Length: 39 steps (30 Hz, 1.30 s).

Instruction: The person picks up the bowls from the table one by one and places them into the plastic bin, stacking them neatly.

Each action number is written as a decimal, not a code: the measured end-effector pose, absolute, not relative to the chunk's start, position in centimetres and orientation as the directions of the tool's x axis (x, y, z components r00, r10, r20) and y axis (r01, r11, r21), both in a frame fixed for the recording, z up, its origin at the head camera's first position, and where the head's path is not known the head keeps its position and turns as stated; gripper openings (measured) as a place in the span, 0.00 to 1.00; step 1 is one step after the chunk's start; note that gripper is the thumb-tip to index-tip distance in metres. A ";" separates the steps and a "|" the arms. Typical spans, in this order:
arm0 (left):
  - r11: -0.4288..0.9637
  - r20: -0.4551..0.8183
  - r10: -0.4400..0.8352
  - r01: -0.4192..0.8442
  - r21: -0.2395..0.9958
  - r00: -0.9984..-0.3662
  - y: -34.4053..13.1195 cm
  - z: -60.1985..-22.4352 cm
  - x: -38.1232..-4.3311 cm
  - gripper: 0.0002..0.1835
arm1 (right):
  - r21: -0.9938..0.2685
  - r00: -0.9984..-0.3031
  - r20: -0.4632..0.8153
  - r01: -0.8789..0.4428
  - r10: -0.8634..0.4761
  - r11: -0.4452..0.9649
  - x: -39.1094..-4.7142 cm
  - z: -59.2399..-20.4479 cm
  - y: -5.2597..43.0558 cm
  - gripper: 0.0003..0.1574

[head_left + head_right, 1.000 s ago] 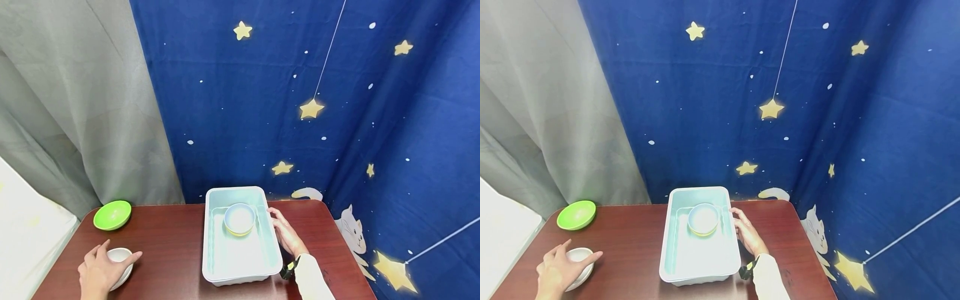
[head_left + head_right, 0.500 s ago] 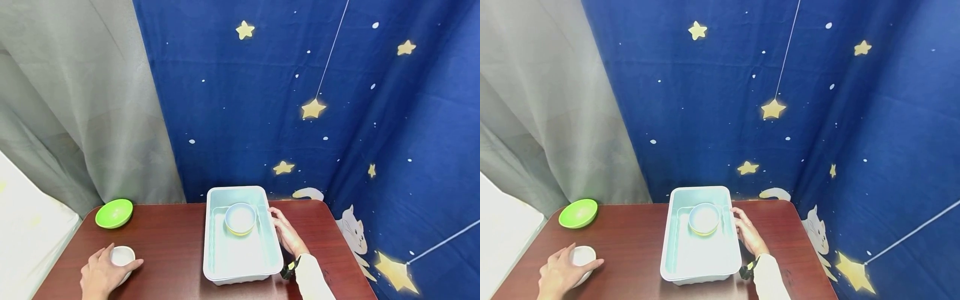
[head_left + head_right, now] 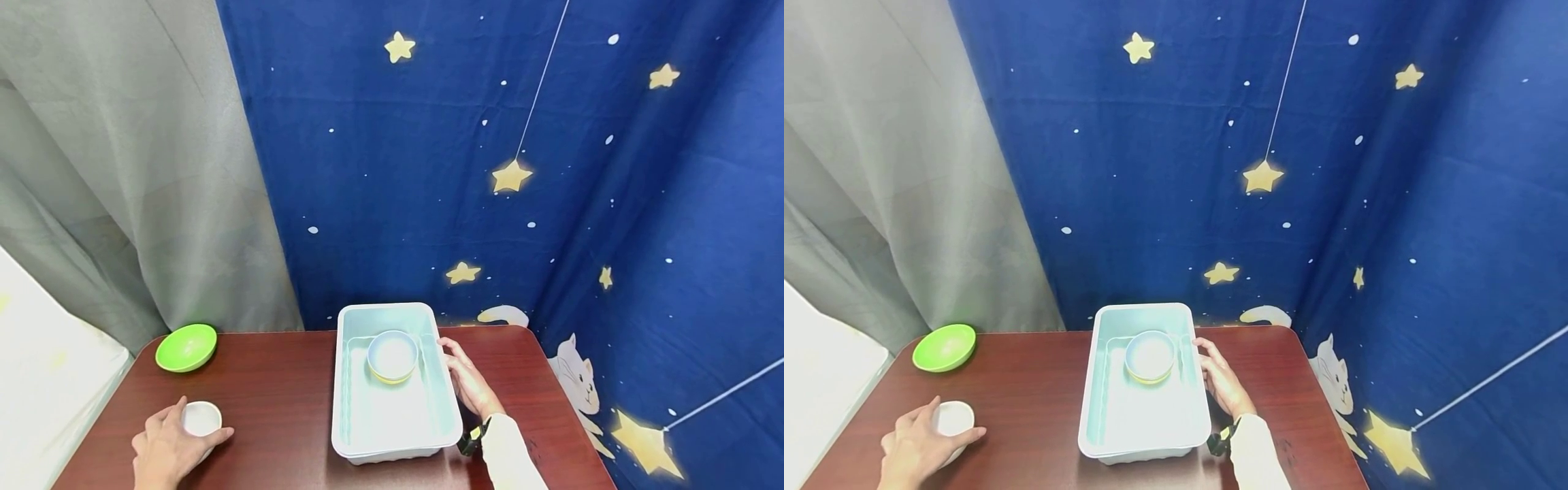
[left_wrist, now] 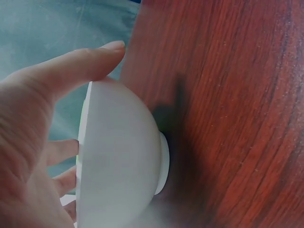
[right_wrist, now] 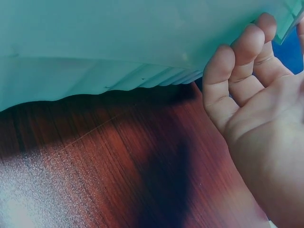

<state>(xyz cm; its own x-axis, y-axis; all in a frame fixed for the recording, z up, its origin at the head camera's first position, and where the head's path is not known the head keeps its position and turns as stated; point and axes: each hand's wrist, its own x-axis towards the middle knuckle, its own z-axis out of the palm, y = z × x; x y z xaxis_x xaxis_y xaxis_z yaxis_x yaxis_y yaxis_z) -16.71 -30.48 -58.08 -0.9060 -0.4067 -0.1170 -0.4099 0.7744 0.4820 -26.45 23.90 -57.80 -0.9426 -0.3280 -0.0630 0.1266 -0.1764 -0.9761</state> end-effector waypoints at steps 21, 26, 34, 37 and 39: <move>0.763 -0.065 -0.448 -0.419 0.493 -0.892 -30.0 -57.6 -16.6 0.65 | -0.975 -0.938 -0.045 0.117 -0.344 -0.190 -26.5 -57.9 23.9 0.22; 0.777 0.001 -0.451 -0.392 0.493 -0.892 -29.8 -57.2 -16.7 0.64 | -0.971 -0.939 -0.049 0.125 -0.341 -0.205 -26.4 -57.8 23.7 0.21; 0.785 0.047 -0.441 -0.360 0.503 -0.896 -29.6 -56.3 -16.6 0.63 | -0.971 -0.935 -0.054 0.131 -0.349 -0.201 -26.4 -57.7 23.8 0.22; 0.781 0.052 -0.444 -0.359 0.512 -0.894 -29.4 -56.0 -16.5 0.63 | -0.970 -0.934 -0.049 0.129 -0.353 -0.204 -26.4 -57.7 23.8 0.22; 0.779 0.061 -0.444 -0.352 0.518 -0.894 -29.3 -55.7 -16.5 0.62 | -0.972 -0.935 -0.048 0.124 -0.351 -0.199 -26.4 -57.7 23.9 0.22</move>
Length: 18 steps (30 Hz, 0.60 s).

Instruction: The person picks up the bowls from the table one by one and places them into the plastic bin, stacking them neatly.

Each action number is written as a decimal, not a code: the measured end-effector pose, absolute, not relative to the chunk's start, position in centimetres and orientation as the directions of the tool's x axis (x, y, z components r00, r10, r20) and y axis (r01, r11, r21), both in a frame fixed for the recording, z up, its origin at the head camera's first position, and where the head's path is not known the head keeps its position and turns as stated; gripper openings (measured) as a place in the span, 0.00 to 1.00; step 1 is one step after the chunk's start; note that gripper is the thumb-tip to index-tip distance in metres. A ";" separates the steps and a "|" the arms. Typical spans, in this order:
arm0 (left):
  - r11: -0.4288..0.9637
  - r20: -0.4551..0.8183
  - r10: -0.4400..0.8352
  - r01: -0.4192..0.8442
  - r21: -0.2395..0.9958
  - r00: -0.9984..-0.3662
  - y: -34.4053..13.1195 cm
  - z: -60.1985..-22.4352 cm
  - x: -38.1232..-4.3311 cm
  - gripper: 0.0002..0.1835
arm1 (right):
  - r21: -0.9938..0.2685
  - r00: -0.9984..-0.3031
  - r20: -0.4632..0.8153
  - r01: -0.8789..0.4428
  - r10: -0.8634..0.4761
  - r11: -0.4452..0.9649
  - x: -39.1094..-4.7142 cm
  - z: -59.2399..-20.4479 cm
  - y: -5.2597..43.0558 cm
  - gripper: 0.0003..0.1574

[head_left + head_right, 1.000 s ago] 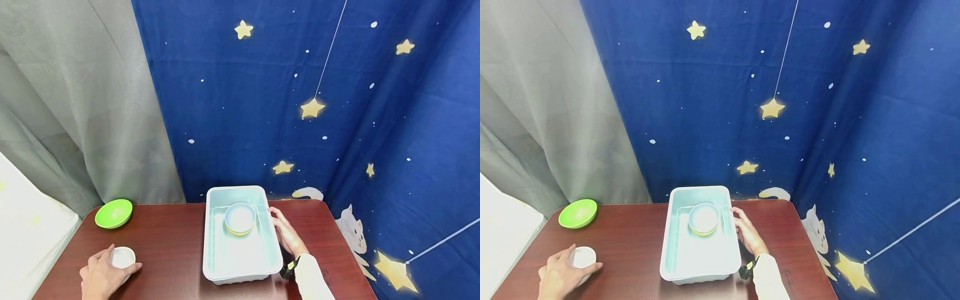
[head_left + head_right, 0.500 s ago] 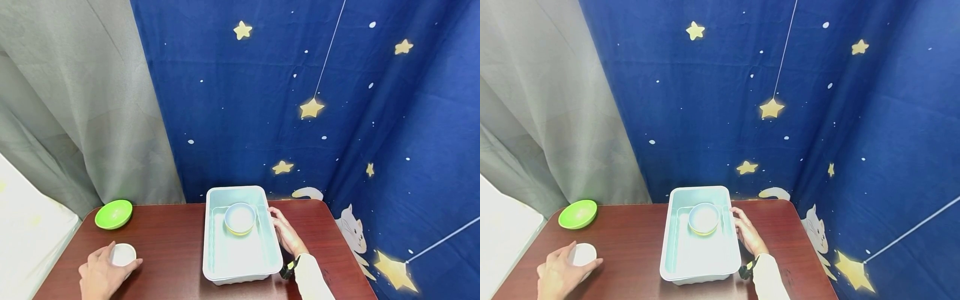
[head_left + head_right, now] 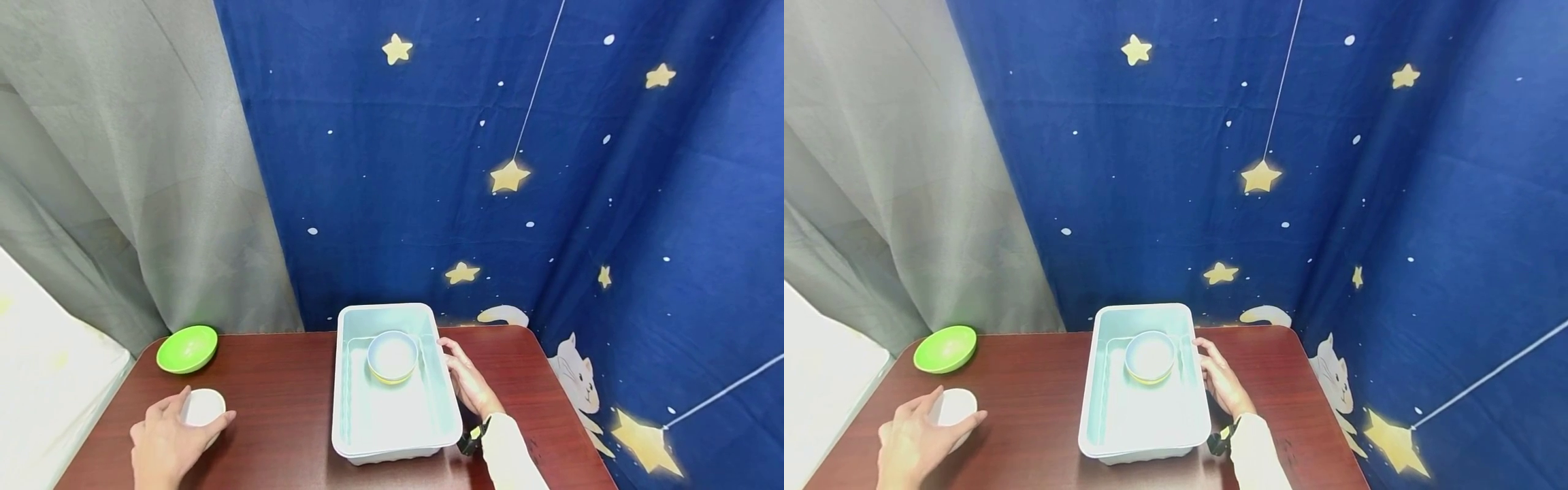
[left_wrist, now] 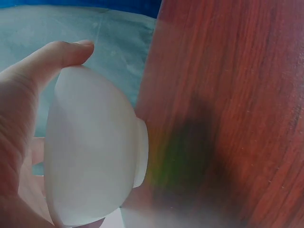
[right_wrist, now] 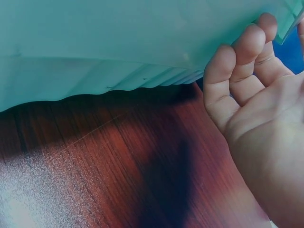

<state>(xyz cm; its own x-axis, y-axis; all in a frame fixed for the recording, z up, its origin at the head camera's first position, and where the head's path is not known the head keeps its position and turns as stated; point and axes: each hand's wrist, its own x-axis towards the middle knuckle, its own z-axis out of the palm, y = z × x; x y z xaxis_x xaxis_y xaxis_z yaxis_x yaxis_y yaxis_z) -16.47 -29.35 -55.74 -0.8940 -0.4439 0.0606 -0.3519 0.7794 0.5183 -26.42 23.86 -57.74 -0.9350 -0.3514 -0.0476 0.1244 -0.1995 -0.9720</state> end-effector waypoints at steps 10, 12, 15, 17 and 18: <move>0.799 0.121 -0.421 -0.305 0.518 -0.899 -29.2 -53.6 -17.0 0.59 | -0.976 -0.943 -0.065 0.128 -0.327 -0.174 -26.5 -57.9 23.8 0.25; 0.805 0.150 -0.412 -0.282 0.522 -0.899 -29.1 -53.1 -17.2 0.58 | -0.977 -0.941 -0.068 0.130 -0.331 -0.170 -26.5 -57.8 23.9 0.26; 0.805 0.170 -0.403 -0.260 0.532 -0.899 -29.1 -52.1 -17.5 0.58 | -0.979 -0.939 -0.068 0.128 -0.337 -0.160 -26.5 -57.7 23.9 0.27; 0.799 0.161 -0.398 -0.255 0.545 -0.903 -29.1 -51.4 -17.7 0.58 | -0.979 -0.939 -0.072 0.132 -0.336 -0.158 -26.5 -57.7 23.9 0.27; 0.795 0.151 -0.395 -0.255 0.550 -0.906 -29.0 -51.1 -17.7 0.59 | -0.979 -0.939 -0.073 0.132 -0.335 -0.157 -26.5 -57.8 23.9 0.27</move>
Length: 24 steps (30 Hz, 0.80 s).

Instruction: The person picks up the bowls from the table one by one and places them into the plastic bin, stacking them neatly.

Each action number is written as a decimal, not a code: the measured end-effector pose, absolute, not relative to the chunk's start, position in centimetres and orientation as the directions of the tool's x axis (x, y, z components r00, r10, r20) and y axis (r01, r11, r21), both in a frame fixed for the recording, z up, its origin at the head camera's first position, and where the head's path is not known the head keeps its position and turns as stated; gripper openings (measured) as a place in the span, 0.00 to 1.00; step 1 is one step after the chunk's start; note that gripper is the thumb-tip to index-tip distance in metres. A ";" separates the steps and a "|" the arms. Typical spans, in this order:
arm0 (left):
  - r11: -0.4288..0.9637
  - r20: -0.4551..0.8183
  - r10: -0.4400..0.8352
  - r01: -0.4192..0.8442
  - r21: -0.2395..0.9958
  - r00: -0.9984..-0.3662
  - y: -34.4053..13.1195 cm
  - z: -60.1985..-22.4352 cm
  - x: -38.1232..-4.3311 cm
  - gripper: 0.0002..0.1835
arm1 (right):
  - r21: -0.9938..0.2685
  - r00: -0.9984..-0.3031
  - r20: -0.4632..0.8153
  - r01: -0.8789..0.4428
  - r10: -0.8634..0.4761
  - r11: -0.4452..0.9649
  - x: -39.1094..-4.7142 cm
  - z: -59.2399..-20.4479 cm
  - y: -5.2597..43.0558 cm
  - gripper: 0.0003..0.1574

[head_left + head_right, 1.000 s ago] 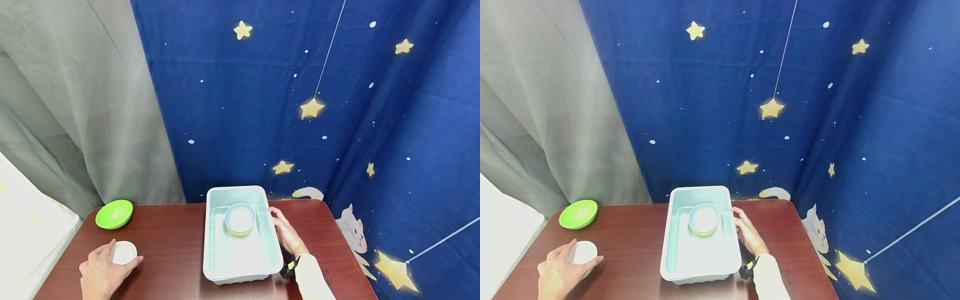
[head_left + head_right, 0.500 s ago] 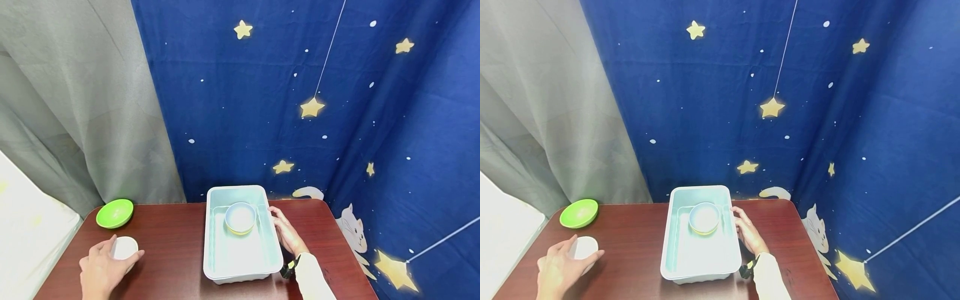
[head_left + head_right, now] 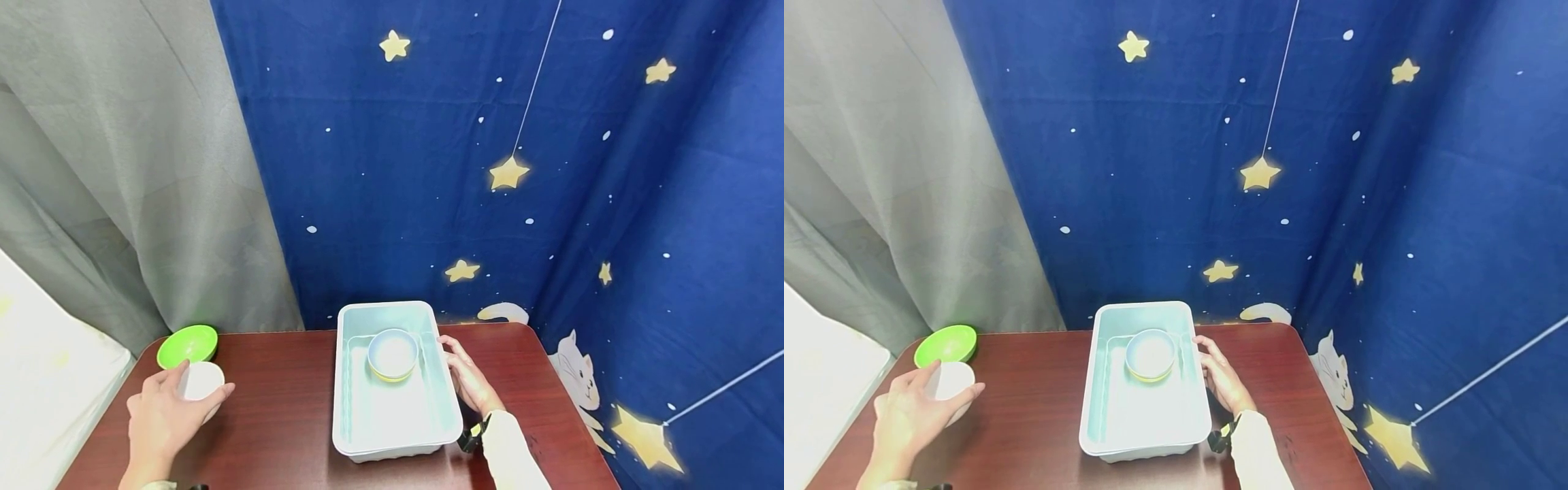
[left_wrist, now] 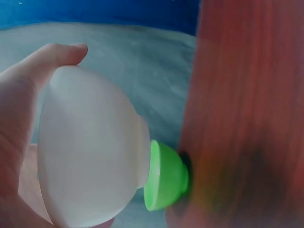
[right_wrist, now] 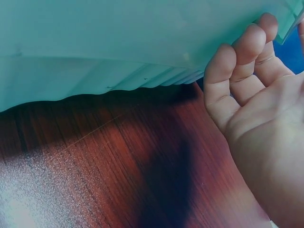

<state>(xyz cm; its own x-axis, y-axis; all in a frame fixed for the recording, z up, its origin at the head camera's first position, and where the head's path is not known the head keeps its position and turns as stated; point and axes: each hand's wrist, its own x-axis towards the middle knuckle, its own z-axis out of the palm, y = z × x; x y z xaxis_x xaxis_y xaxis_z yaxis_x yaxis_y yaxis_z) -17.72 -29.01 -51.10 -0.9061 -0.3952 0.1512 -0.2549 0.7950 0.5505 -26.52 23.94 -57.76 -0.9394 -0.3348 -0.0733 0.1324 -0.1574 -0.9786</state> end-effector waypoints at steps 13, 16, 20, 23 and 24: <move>0.819 0.147 -0.341 -0.216 0.531 -0.929 -28.1 -48.7 -18.1 0.60 | -0.978 -0.937 -0.064 0.128 -0.343 -0.167 -26.5 -57.6 24.0 0.26; 0.822 0.149 -0.340 -0.217 0.527 -0.929 -28.0 -48.5 -18.2 0.61 | -0.977 -0.935 -0.063 0.130 -0.350 -0.170 -26.5 -57.6 24.0 0.26; 0.821 0.145 -0.340 -0.218 0.528 -0.929 -27.8 -48.1 -18.6 0.61 | -0.977 -0.935 -0.063 0.129 -0.350 -0.168 -26.5 -57.7 24.0 0.27; 0.830 0.155 -0.326 -0.203 0.520 -0.933 -27.7 -47.7 -19.0 0.60 | -0.978 -0.937 -0.065 0.127 -0.345 -0.163 -26.5 -57.7 24.0 0.27; 0.834 0.164 -0.318 -0.193 0.517 -0.934 -27.6 -47.5 -19.1 0.60 | -0.979 -0.937 -0.065 0.127 -0.344 -0.161 -26.6 -57.8 24.0 0.27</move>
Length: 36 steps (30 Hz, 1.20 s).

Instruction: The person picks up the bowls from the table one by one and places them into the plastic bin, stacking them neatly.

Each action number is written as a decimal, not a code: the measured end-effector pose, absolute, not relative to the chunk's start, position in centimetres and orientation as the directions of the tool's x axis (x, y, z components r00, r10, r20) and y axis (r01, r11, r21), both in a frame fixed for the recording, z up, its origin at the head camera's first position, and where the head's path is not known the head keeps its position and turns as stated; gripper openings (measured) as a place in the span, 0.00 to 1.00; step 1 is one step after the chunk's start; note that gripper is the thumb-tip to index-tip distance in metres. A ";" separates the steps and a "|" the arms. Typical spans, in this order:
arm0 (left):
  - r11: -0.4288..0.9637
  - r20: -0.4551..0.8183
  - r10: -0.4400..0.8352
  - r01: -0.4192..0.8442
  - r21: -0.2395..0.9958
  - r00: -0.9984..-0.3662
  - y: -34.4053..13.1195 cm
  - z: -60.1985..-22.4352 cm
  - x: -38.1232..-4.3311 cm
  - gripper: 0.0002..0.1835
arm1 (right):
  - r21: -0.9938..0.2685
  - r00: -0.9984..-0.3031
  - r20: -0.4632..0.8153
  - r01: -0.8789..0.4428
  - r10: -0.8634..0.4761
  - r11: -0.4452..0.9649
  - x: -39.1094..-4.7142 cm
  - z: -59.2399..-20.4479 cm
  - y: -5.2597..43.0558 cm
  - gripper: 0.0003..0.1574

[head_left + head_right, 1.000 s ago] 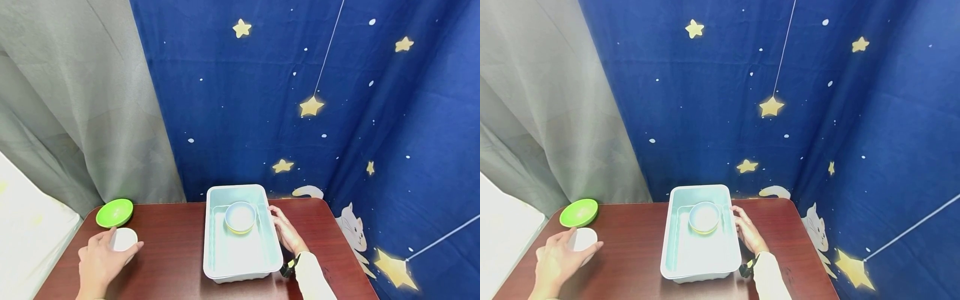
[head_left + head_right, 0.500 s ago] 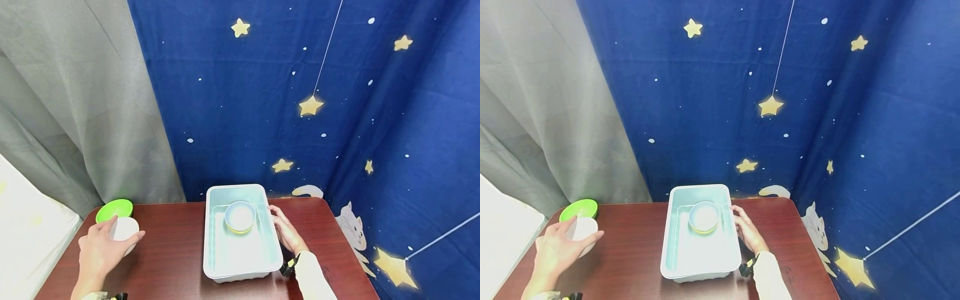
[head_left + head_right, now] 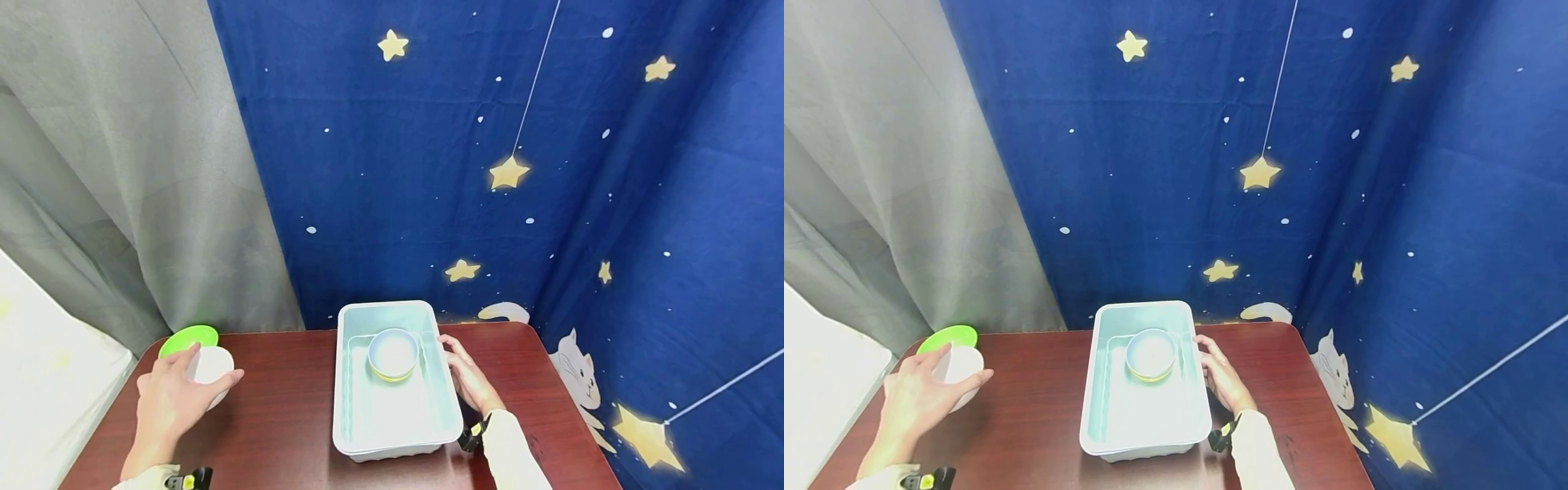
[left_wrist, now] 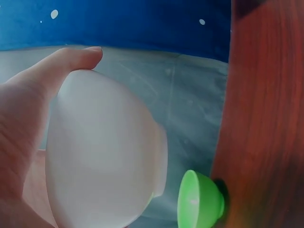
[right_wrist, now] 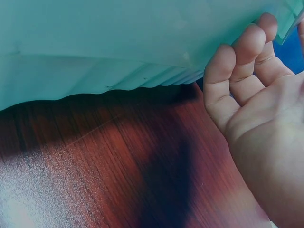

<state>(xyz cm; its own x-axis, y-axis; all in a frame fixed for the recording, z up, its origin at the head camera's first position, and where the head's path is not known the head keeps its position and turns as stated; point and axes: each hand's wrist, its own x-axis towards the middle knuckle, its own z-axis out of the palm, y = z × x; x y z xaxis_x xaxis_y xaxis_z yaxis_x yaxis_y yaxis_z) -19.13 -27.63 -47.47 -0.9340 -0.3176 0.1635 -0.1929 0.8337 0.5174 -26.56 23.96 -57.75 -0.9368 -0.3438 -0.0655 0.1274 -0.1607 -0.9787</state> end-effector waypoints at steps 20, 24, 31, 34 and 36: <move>0.852 0.224 -0.218 -0.074 0.518 -0.950 -24.5 -44.9 -20.2 0.58 | -0.979 -0.936 -0.057 0.120 -0.348 -0.164 -26.5 -58.0 24.1 0.30; 0.854 0.257 -0.181 -0.022 0.520 -0.949 -23.8 -44.4 -20.2 0.57 | -0.977 -0.936 -0.058 0.125 -0.347 -0.173 -26.6 -58.0 24.0 0.30; 0.839 0.242 -0.153 0.003 0.544 -0.958 -22.6 -43.3 -19.9 0.57 | -0.978 -0.941 -0.076 0.135 -0.330 -0.160 -26.6 -57.9 23.8 0.30; 0.834 0.221 -0.137 0.008 0.552 -0.966 -22.2 -42.8 -20.2 0.57 | -0.976 -0.943 -0.085 0.143 -0.323 -0.161 -26.5 -57.8 23.8 0.30; 0.832 0.209 -0.130 0.008 0.555 -0.969 -21.9 -42.5 -20.5 0.57 | -0.976 -0.942 -0.085 0.145 -0.323 -0.165 -26.5 -57.8 23.8 0.30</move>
<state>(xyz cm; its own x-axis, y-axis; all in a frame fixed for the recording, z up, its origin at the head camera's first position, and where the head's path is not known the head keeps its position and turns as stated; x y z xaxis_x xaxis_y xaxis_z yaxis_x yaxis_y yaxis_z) -20.47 -21.85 -42.47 -0.9693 -0.1299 0.2089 0.0081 0.8318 0.5550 -26.48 23.83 -57.80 -0.9424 -0.3234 -0.0852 0.1447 -0.1648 -0.9756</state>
